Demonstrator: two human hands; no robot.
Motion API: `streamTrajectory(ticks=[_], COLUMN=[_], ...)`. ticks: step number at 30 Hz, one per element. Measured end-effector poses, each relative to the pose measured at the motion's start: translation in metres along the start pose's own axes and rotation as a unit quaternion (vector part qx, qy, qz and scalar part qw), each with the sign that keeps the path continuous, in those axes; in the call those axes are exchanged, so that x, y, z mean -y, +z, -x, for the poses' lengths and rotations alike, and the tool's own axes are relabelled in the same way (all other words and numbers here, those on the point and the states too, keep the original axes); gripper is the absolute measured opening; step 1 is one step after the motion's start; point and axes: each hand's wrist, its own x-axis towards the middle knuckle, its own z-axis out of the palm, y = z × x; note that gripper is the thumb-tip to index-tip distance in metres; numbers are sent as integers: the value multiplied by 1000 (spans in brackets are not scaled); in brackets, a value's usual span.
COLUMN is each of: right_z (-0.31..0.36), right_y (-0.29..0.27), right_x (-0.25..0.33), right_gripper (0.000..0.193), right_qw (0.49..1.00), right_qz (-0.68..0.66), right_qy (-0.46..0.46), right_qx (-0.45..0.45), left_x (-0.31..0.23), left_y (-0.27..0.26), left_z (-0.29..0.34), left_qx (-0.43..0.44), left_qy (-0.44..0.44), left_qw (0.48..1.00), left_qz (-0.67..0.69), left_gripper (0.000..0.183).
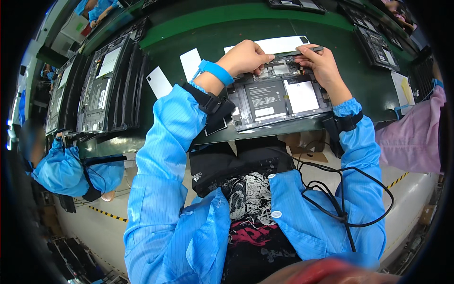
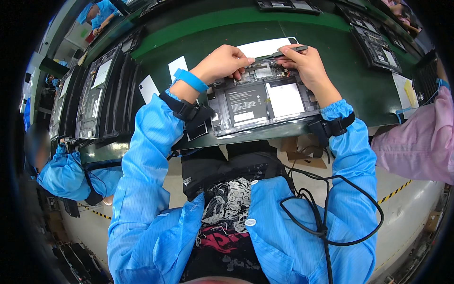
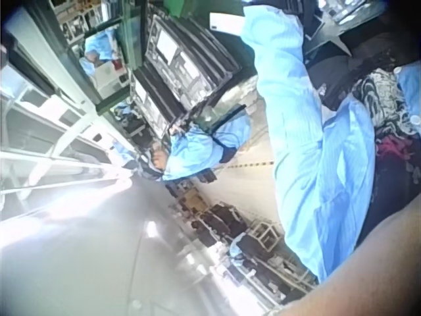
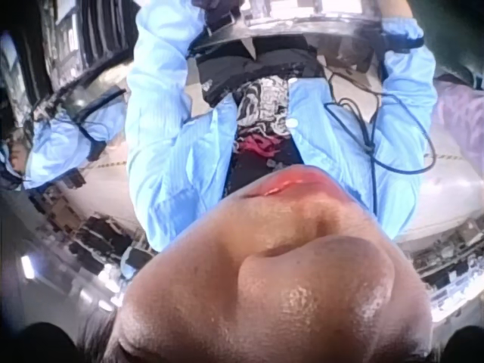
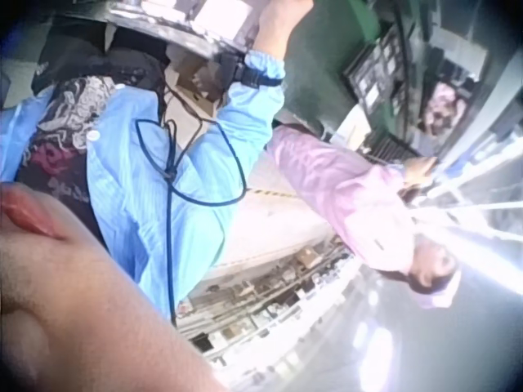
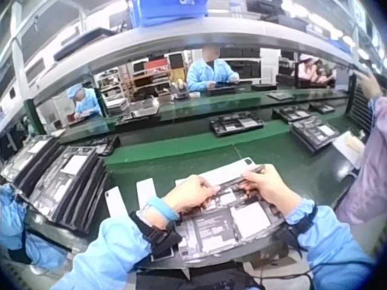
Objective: Applying stickers and manipulating internal components of electronic devices on an assembly line.
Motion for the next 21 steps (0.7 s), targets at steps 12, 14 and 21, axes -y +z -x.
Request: streamTrajectory(ticks=[12,14,21], right_z=[-2,-2,0], right_y=[2,2,5], right_x=[-3,-4,-3], right_gripper=[24,25,23], right_qw=[999,998,998], right_qz=[43,55,62], right_qy=[-21,-17,-27], right_qx=[5,-1,-1], left_x=[1,-1,-6], left_y=[8,11,15], left_z=[-18,-22,-23], left_qx=[-18,-16,-51], left_qy=[0,-25,-39], left_qw=[993,992,979], left_qz=[-121,-123,-194], left_gripper=[29,30,33])
